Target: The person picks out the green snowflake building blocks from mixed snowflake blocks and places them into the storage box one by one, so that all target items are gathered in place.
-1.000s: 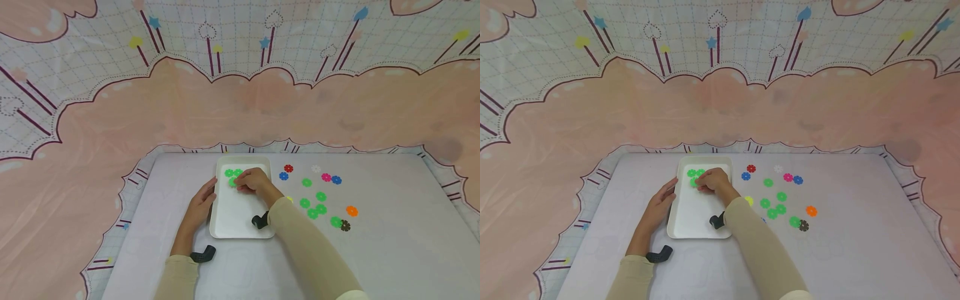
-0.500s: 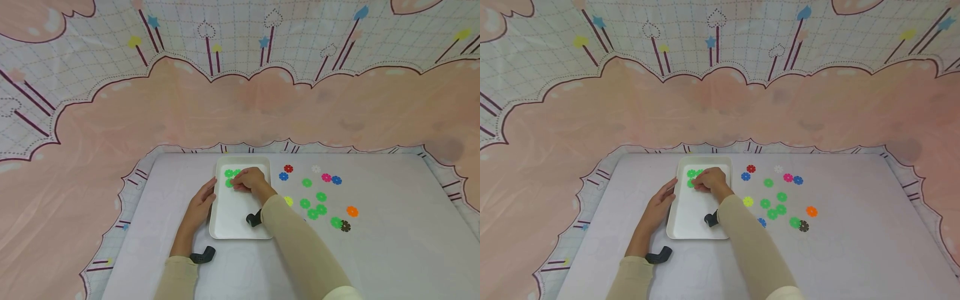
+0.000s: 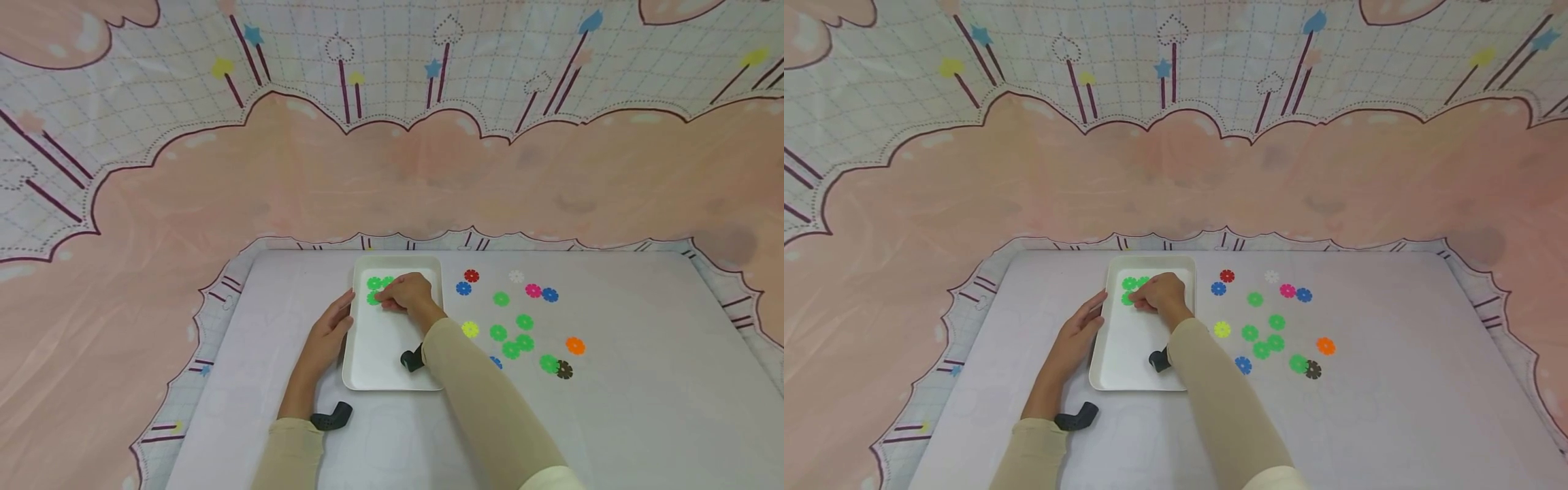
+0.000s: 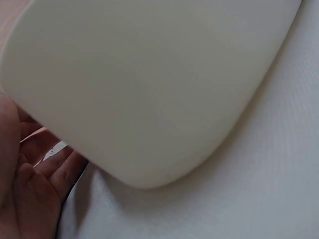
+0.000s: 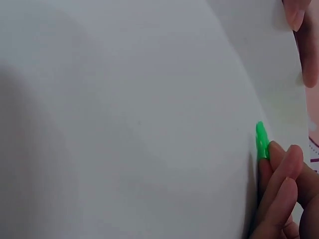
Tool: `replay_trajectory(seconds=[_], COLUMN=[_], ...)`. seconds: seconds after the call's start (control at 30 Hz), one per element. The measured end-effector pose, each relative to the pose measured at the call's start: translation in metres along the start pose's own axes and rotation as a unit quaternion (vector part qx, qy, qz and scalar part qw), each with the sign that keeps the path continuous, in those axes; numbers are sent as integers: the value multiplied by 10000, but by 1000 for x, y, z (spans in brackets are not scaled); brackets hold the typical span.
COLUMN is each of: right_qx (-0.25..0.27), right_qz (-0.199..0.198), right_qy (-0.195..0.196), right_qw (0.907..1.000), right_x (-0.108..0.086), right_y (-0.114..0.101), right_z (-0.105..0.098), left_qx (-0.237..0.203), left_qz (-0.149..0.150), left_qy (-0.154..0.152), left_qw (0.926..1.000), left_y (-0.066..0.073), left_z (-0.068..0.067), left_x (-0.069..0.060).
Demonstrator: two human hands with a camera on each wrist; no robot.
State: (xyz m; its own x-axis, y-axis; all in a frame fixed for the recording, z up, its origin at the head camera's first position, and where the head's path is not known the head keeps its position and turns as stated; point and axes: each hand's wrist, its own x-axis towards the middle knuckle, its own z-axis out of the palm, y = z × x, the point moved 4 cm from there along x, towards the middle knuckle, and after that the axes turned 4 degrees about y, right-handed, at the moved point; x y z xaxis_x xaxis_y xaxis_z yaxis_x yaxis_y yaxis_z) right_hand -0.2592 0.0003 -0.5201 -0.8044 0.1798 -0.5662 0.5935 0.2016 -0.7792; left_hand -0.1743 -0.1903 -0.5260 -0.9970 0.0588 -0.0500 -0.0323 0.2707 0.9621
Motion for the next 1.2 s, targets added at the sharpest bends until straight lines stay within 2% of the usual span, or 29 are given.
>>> replay_trajectory(seconds=[0.53,0.9,1.2], right_qx=[-234,-484,-485], right_qz=[-82,-239,-300], right_qy=[134,84,79], right_qw=[9996,9985,9983], right_x=[2,5,5], right_y=[2,2,2], right_z=[2,1,1], left_qx=[-89,-30,20], left_qz=[73,27,69], left_qy=[-33,-24,-4], left_qw=[9999,10000,10000], left_y=[-2,0,1], left_z=[0,1,1], left_x=[1,0,0])
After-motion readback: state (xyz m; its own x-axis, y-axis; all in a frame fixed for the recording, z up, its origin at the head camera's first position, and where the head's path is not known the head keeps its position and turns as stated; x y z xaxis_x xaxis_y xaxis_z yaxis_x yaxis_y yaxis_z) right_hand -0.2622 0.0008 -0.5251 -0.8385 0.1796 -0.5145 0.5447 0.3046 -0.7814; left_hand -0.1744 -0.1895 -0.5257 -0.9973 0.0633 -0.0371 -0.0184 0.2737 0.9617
